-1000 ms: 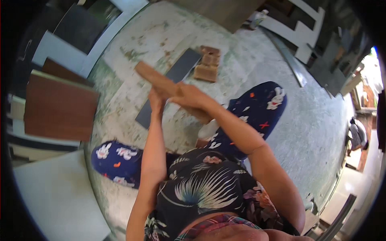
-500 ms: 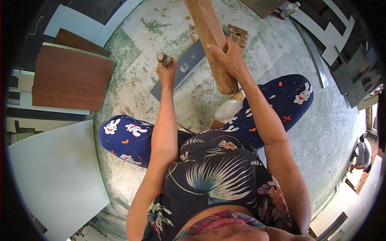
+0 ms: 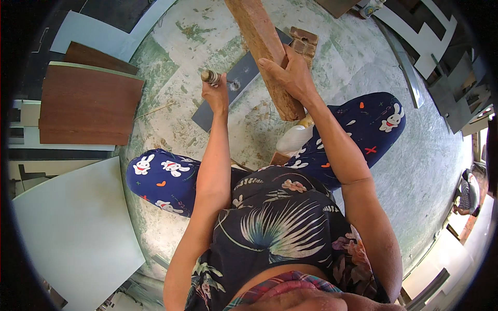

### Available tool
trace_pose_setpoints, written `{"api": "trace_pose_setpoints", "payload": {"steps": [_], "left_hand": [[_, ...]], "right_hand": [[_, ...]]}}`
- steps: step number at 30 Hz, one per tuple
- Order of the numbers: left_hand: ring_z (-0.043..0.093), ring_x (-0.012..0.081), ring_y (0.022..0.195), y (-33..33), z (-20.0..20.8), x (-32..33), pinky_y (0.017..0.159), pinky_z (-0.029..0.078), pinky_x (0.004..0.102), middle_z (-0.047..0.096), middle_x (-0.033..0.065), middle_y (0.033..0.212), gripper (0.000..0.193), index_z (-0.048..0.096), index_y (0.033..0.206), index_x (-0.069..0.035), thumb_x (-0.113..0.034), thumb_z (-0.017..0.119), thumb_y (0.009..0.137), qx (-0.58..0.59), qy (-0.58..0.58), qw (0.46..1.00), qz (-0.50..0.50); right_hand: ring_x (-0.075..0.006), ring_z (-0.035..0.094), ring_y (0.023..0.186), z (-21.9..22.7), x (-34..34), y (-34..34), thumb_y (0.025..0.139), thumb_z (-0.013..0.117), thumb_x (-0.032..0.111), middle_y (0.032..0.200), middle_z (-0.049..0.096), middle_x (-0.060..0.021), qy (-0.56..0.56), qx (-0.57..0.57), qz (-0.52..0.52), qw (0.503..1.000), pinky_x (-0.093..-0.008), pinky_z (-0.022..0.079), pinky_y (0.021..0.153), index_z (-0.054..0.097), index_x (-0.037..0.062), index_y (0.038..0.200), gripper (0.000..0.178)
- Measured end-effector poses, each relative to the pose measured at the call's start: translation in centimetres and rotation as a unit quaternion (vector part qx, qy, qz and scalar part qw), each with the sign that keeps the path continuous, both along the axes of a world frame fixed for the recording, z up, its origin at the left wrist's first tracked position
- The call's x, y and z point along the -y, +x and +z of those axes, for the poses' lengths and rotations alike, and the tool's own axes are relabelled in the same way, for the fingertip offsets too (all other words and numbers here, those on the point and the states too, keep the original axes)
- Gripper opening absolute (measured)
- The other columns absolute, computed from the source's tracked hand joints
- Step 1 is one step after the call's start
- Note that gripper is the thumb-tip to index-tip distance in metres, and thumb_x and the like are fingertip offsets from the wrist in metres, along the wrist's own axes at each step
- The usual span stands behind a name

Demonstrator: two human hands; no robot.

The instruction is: Assembling and fitting wooden furniture components together using a hammer and wooden block.

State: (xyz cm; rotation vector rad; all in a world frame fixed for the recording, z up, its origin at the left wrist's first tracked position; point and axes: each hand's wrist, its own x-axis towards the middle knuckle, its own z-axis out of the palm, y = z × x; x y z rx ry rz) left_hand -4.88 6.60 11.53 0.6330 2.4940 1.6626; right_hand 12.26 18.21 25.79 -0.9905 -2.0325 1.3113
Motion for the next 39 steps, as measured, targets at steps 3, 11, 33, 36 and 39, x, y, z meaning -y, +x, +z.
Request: {"api": "trace_pose_setpoints", "payload": {"steps": [3,11,33,36,39], "left_hand": [[0.063,0.0178,0.069,-0.5,-0.8,0.1,0.070,0.051,0.0319,0.067,0.0077,0.075,0.020,0.059,0.086,0.000,-0.009,0.076,0.079,0.006,0.017,1.000,-0.001],[0.060,0.0164,0.069,0.4,0.1,-0.3,0.069,0.049,0.0314,0.066,0.0077,0.075,0.018,0.059,0.086,-0.001,-0.008,0.075,0.079,0.022,0.020,0.999,-0.030],[0.064,0.0214,0.073,0.2,0.2,-0.3,0.071,0.051,0.0344,0.067,0.0116,0.078,0.019,0.061,0.088,0.000,-0.010,0.073,0.077,0.013,-0.002,0.999,-0.039],[0.066,0.0212,0.085,0.1,0.1,-0.1,0.077,0.051,0.0349,0.070,0.0117,0.088,0.022,0.065,0.095,-0.001,-0.015,0.074,0.079,0.057,-0.030,0.996,-0.056],[0.067,0.0210,0.086,0.4,0.2,-0.3,0.078,0.051,0.0353,0.070,0.0125,0.089,0.025,0.064,0.097,-0.001,-0.015,0.074,0.080,0.069,-0.041,0.994,-0.069]], "right_hand": [[-0.0361,0.066,0.095,0.2,0.1,-0.3,0.078,0.073,0.046,0.103,0.066,-0.0281,-0.007,0.006,0.007,1.000,-0.0411,0.051,0.081,0.055,-0.0088,0.120,0.071],[-0.0380,0.065,0.099,0.0,0.1,-0.1,0.078,0.073,0.047,0.105,0.065,-0.0289,0.008,0.028,0.005,1.000,-0.0424,0.050,0.083,0.054,-0.0089,0.122,0.074],[-0.0253,0.066,0.088,-0.3,0.2,-0.3,0.078,0.074,0.044,0.098,0.068,-0.0216,0.021,0.038,0.006,0.999,-0.0354,0.051,0.079,0.057,-0.0085,0.119,0.068],[-0.0255,0.066,0.088,-0.2,0.3,-0.4,0.078,0.074,0.043,0.099,0.067,-0.0220,0.019,0.043,0.013,0.999,-0.0356,0.051,0.079,0.057,-0.0083,0.119,0.068],[-0.0259,0.066,0.090,0.1,0.3,-0.2,0.078,0.074,0.043,0.101,0.067,-0.0225,0.017,0.050,0.022,0.998,-0.0358,0.051,0.079,0.056,-0.0079,0.120,0.068]]}}
